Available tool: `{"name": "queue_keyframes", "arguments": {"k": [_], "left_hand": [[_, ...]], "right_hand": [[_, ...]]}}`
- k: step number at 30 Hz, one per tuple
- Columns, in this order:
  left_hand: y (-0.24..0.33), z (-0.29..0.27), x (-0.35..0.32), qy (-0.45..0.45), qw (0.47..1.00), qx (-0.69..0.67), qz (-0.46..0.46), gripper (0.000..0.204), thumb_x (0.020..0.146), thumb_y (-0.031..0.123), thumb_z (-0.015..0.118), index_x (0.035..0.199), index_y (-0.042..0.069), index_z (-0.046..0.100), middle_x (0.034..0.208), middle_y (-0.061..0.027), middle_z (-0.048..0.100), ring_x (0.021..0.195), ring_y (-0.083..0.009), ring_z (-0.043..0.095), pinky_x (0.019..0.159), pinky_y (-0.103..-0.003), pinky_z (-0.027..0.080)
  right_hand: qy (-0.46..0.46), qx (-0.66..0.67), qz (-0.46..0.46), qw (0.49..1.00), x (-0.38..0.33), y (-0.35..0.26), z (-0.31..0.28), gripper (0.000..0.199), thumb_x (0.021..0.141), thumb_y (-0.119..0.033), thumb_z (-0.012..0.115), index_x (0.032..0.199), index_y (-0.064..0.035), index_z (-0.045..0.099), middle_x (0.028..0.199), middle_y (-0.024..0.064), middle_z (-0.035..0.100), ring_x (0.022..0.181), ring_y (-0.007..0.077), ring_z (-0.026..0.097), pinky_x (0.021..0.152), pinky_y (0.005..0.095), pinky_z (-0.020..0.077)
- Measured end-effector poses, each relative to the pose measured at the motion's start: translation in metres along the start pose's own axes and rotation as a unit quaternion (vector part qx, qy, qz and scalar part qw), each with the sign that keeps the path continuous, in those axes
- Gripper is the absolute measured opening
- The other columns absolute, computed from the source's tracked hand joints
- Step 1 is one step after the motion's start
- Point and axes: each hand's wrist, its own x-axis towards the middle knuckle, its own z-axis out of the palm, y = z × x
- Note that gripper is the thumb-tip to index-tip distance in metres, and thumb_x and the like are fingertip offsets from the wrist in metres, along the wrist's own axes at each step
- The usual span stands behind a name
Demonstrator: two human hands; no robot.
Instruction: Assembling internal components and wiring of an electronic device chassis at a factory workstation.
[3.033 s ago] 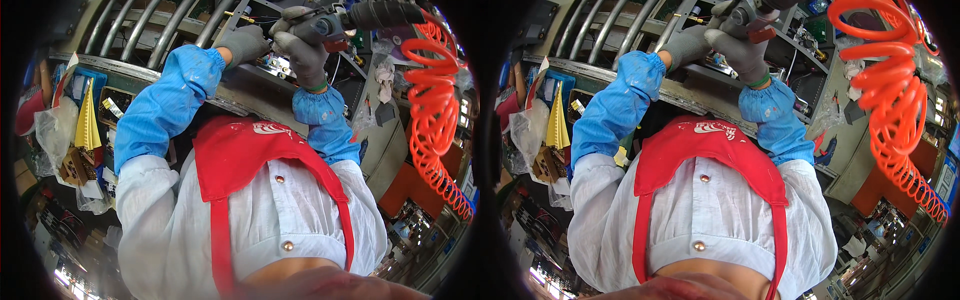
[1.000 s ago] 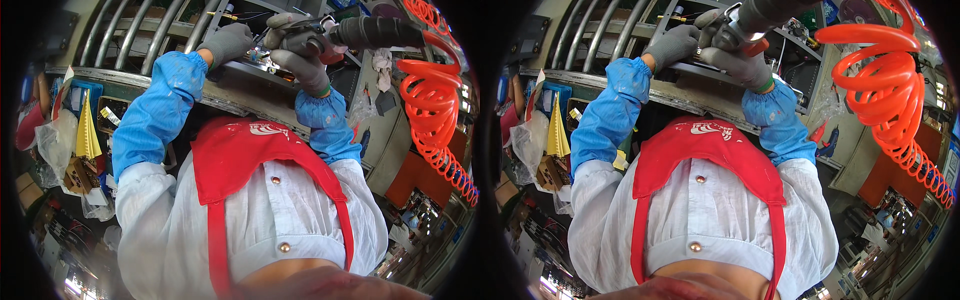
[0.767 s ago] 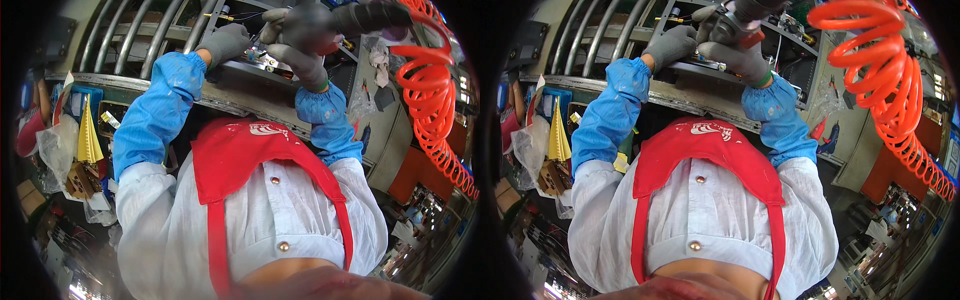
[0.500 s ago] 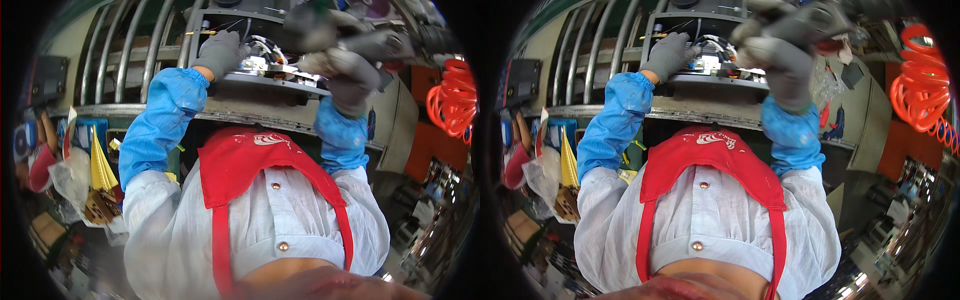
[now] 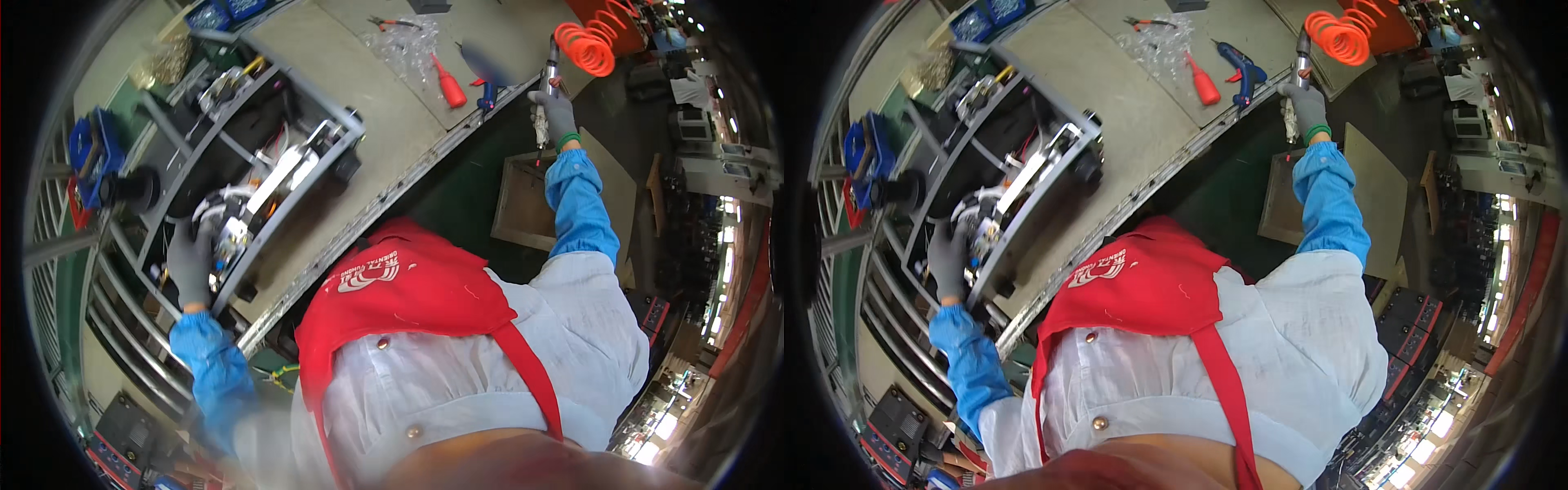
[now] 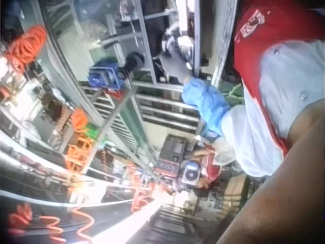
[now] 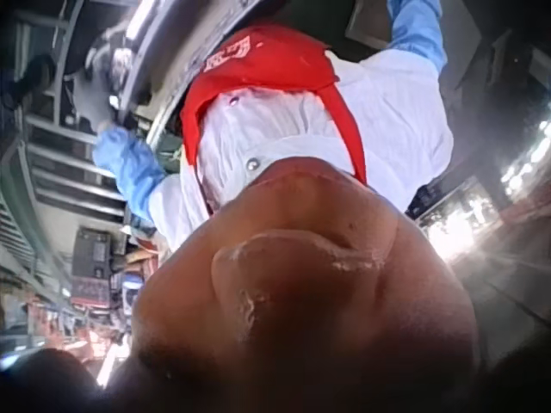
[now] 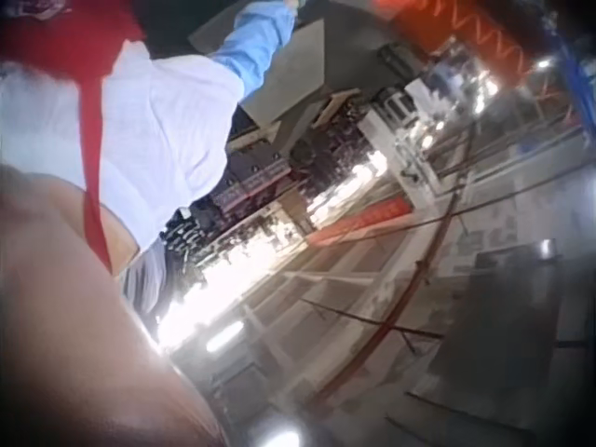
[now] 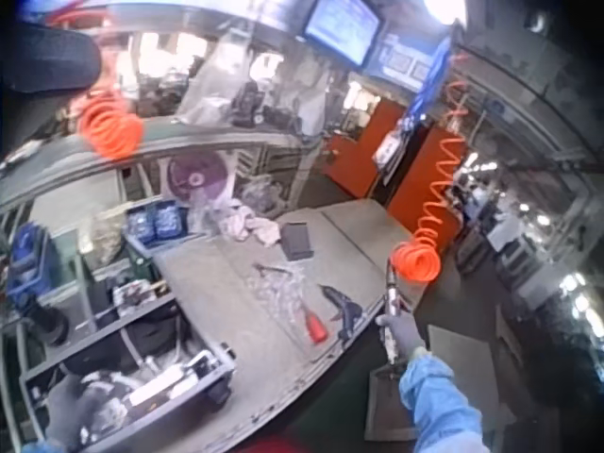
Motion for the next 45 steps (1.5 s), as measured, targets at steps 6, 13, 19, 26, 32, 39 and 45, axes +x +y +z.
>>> {"name": "queue_keyframes", "arguments": {"k": [6, 13, 19, 26, 32, 39, 45], "left_hand": [[0.026, -0.007, -0.006, -0.005, 0.993, 0.038, -0.115, 0.045, 0.089, 0.034, 0.062, 0.123, 0.004, 0.059, 0.114, -0.0186, 0.066, 0.105, -0.034, 0.064, 0.088, -0.039, 0.047], [0.06, 0.008, -0.007, 0.009, 0.934, 0.324, -0.15, 0.045, 0.093, 0.039, 0.055, 0.122, 0.005, 0.055, 0.105, -0.0237, 0.065, 0.1, -0.0426, 0.06, 0.083, -0.05, 0.048], [0.065, 0.018, 0.001, -0.002, 0.912, 0.37, -0.178, 0.041, 0.094, 0.038, 0.053, 0.122, 0.008, 0.055, 0.102, -0.0225, 0.065, 0.095, -0.0414, 0.063, 0.079, -0.051, 0.05], [0.063, 0.027, -0.009, 0.041, 0.909, 0.301, -0.284, 0.051, 0.087, 0.048, 0.058, 0.122, 0.01, 0.059, 0.114, -0.0188, 0.064, 0.107, -0.0377, 0.06, 0.088, -0.048, 0.048], [0.114, 0.028, -0.02, 0.201, 0.901, 0.234, -0.306, 0.032, 0.084, 0.018, 0.061, 0.113, 0.005, 0.065, 0.105, -0.0192, 0.066, 0.097, -0.0365, 0.063, 0.084, -0.045, 0.05], [0.157, 0.052, -0.086, 0.357, 0.897, 0.141, -0.217, 0.032, 0.075, 0.023, 0.063, 0.105, 0.012, 0.066, 0.098, -0.0121, 0.065, 0.096, -0.0323, 0.062, 0.088, -0.044, 0.049], [0.177, 0.055, -0.075, 0.407, 0.887, 0.05, -0.212, 0.028, 0.081, 0.032, 0.062, 0.099, 0.011, 0.069, 0.096, -0.0117, 0.065, 0.095, -0.0308, 0.063, 0.084, -0.043, 0.05]], "right_hand": [[0.026, -0.192, 0.055, 0.98, 0.199, 0.115, -0.013, 0.045, 0.073, -0.037, 0.074, 0.093, 0.0025, 0.066, 0.079, 0.0164, 0.067, 0.072, 0.0279, 0.066, 0.065, 0.0398, 0.0496], [0.015, -0.406, 0.0, 0.914, 0.338, 0.157, 0.029, 0.068, 0.075, -0.045, 0.071, 0.124, 0.001, 0.058, 0.12, 0.0227, 0.063, 0.115, 0.0373, 0.058, 0.096, 0.0434, 0.0459], [0.14, -0.431, -0.118, 0.884, 0.319, 0.106, 0.09, 0.047, 0.079, -0.032, 0.064, 0.121, -0.0125, 0.062, 0.113, 0.0167, 0.064, 0.106, 0.0343, 0.062, 0.09, 0.0458, 0.0478], [-0.141, -0.317, -0.51, 0.787, 0.264, 0.006, 0.273, 0.029, 0.086, -0.026, 0.056, 0.106, -0.0088, 0.068, 0.098, 0.0177, 0.067, 0.094, 0.0379, 0.063, 0.081, 0.0468, 0.0498], [-0.212, -0.524, -0.483, 0.669, 0.28, -0.021, 0.389, 0.033, 0.088, -0.033, 0.056, 0.101, -0.0048, 0.069, 0.094, 0.0188, 0.068, 0.088, 0.0364, 0.065, 0.077, 0.0454, 0.051], [-0.166, -0.492, -0.56, 0.646, 0.269, -0.065, 0.423, 0.034, 0.089, -0.03, 0.055, 0.106, -0.0016, 0.066, 0.101, 0.0169, 0.066, 0.091, 0.0315, 0.064, 0.08, 0.0412, 0.0505], [-0.211, -0.325, -0.589, 0.709, 0.216, -0.105, 0.41, 0.036, 0.09, -0.027, 0.055, 0.111, 0.0011, 0.063, 0.106, 0.0153, 0.065, 0.095, 0.0272, 0.063, 0.082, 0.0376, 0.0501]]}}
